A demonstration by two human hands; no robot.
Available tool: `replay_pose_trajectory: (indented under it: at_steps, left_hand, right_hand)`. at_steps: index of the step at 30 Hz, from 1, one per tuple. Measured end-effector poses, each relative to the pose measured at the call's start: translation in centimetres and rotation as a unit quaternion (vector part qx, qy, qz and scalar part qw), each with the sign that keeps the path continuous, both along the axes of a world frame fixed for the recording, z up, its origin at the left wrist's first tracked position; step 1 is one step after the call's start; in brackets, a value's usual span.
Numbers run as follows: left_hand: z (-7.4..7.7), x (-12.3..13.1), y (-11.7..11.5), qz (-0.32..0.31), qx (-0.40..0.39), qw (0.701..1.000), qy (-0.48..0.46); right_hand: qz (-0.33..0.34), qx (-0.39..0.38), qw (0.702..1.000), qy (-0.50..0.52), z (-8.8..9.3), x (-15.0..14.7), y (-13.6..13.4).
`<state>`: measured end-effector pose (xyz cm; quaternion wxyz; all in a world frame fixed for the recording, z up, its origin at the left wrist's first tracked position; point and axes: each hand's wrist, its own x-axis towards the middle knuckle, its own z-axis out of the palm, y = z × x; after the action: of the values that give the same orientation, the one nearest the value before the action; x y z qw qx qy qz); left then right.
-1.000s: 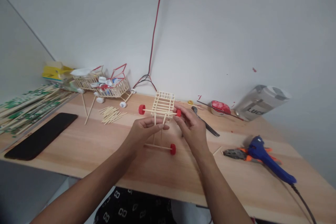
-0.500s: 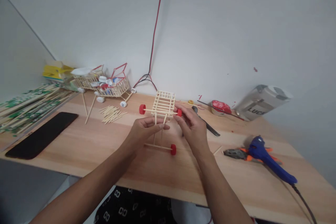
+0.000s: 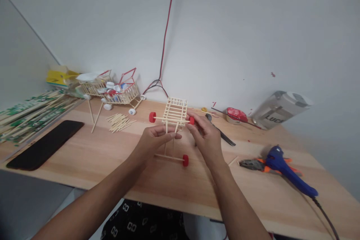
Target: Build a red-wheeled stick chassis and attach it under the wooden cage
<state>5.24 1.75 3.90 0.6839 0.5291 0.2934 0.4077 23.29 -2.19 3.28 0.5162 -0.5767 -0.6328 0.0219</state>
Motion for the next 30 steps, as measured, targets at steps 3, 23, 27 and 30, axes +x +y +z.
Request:
replay_pose_trajectory:
  at_steps: [3, 23, 27, 30]
  left_hand:
    - [-0.06, 0.01, 0.06, 0.001, 0.002, 1.000, -0.001]
    - [-0.03, -0.10, -0.01, 0.001, 0.004, 1.000, 0.002]
    - [-0.14, -0.08, 0.03, 0.000, 0.008, 1.000, 0.006]
    - [-0.11, -0.09, 0.03, -0.002, 0.006, 1.000, 0.010]
  right_hand:
    - [0.002, -0.003, 1.000, 0.002, -0.04, 0.03, 0.02]
    - [0.006, -0.005, 1.000, -0.007, 0.05, 0.08, -0.05]
    - [0.004, -0.004, 1.000, -0.009, 0.03, 0.06, -0.05]
    - [0.003, -0.004, 1.000, -0.009, 0.02, 0.05, -0.09]
